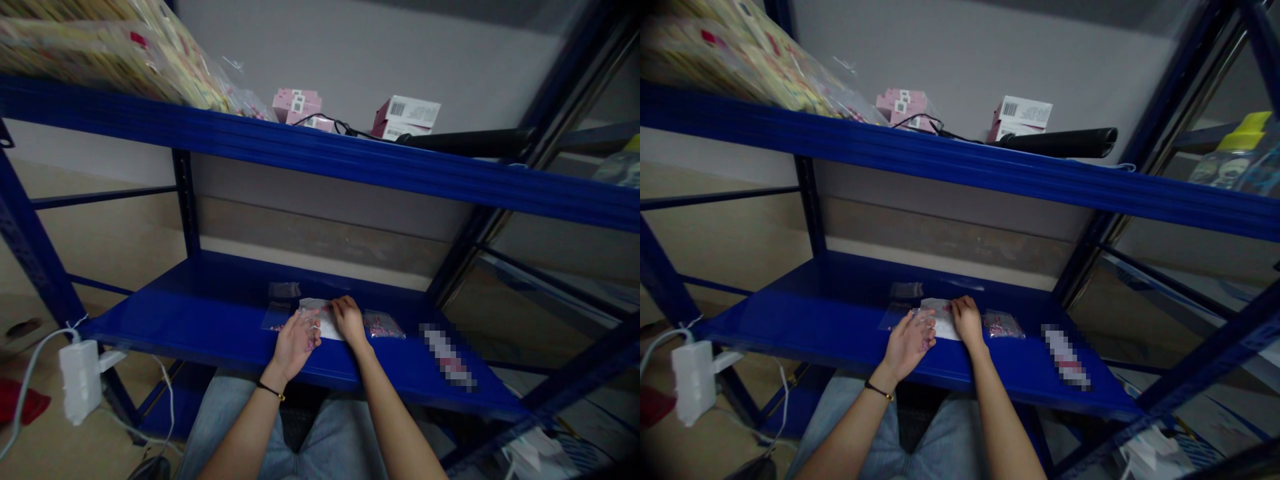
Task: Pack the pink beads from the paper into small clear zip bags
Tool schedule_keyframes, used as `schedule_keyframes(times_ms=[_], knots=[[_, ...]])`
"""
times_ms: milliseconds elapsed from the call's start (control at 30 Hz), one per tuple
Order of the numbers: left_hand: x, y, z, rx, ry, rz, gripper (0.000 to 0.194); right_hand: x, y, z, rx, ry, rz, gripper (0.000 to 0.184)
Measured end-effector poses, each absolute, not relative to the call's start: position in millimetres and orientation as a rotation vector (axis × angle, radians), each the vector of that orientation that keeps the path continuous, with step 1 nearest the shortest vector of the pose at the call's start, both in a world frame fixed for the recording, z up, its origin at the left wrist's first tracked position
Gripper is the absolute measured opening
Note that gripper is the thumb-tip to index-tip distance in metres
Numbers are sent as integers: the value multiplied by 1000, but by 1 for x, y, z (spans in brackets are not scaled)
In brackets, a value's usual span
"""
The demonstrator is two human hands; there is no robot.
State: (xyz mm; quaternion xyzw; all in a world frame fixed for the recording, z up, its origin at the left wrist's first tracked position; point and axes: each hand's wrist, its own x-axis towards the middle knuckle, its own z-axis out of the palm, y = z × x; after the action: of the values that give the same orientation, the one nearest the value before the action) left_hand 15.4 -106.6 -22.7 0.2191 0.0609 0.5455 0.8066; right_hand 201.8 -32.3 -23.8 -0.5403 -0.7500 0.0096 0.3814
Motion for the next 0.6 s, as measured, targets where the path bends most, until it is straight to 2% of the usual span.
schedule_keyframes(times_ms=[200,400,600], knots=[[17,-106,-24,495,152,1156,40,186,-47,17,-1080,-1582,541,32],[19,-107,-24,536,180,1153,34,167,-73,54,-950,-1955,668,31],[13,-112,-17,594,189,1024,40,191,-92,55,-972,-2070,746,24]])
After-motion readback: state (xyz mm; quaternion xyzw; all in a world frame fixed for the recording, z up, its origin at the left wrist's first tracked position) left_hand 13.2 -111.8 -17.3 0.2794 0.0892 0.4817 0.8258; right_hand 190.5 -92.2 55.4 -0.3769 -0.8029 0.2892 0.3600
